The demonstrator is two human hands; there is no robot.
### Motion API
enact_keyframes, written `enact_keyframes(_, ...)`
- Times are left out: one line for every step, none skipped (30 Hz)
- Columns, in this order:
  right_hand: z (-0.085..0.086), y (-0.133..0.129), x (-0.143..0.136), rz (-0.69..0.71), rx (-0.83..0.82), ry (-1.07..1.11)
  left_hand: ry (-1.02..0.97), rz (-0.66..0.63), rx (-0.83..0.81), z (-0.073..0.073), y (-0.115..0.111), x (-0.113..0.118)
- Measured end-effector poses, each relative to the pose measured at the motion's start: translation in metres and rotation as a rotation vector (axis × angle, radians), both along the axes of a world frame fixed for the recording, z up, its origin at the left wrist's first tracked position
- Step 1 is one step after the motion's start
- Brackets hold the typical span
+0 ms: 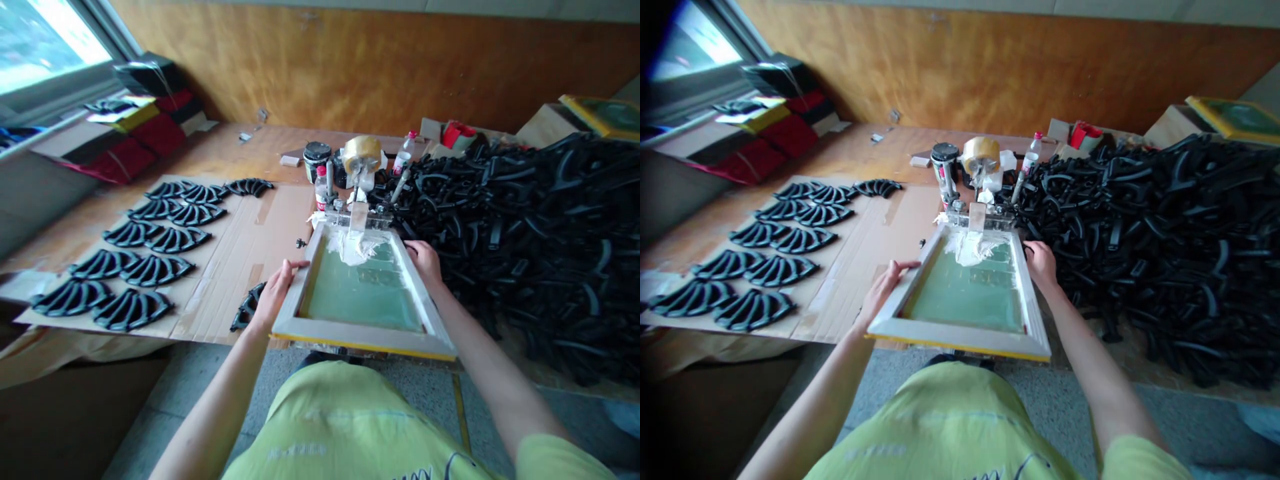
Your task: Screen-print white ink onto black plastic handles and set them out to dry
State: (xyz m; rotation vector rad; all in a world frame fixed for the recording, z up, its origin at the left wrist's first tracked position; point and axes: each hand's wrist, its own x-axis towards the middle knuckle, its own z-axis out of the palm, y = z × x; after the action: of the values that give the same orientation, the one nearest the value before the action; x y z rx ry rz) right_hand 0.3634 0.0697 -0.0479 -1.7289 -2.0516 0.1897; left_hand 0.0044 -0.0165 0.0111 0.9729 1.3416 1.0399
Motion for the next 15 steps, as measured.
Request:
enact_keyframes(0.007,0.01,-0.005,-0.023,0.059,0.02,0.007,-0.016,-0.067,-0.015,-0.008,-0.003)
enact_keyframes(0.015,0.02,-0.015,-0.015,0.121,0.026,-0.004,-0.027,-0.113,-0.032,-0.015,-0.004)
enact_keyframes(0.021,0.03,-0.029,0.024,0.175,0.016,-0.021,-0.031,-0.138,-0.048,-0.02,-0.005)
enact_keyframes(0.026,0.04,-0.046,0.08,0.207,-0.011,-0.027,-0.028,-0.147,-0.064,-0.023,-0.004)
enact_keyframes(0.03,0.049,-0.063,0.138,0.206,-0.053,-0.019,-0.023,-0.148,-0.078,-0.024,-0.003)
enact_keyframes(0.032,0.056,-0.08,0.181,0.172,-0.099,-0.003,-0.018,-0.148,-0.09,-0.025,-0.002)
enact_keyframes(0.032,0.06,-0.094,0.207,0.111,-0.143,0.017,-0.018,-0.148,-0.1,-0.024,-0.001)
enact_keyframes(0.031,0.062,-0.105,0.222,0.04,-0.181,0.035,-0.019,-0.146,-0.108,-0.024,-0.001)
enact_keyframes(0.028,0.06,-0.112,0.233,-0.026,-0.213,0.046,-0.023,-0.144,-0.113,-0.023,0.0)
enact_keyframes(0.025,0.054,-0.116,0.248,-0.074,-0.239,0.05,-0.028,-0.143,-0.116,-0.022,0.0)
enact_keyframes(0.021,0.046,-0.116,0.276,-0.098,-0.258,0.05,-0.032,-0.146,-0.118,-0.022,-0.001)
enact_keyframes(0.018,0.036,-0.113,0.323,-0.098,-0.271,0.052,-0.031,-0.15,-0.119,-0.021,-0.001)
enact_keyframes(0.016,0.024,-0.109,0.386,-0.083,-0.277,0.055,-0.03,-0.155,-0.119,-0.021,-0.002)
enact_keyframes(0.015,0.014,-0.103,0.46,-0.065,-0.276,0.058,-0.027,-0.159,-0.119,-0.022,-0.002)
enact_keyframes(0.016,0.005,-0.098,0.541,-0.053,-0.269,0.061,-0.025,-0.162,-0.119,-0.022,-0.002)
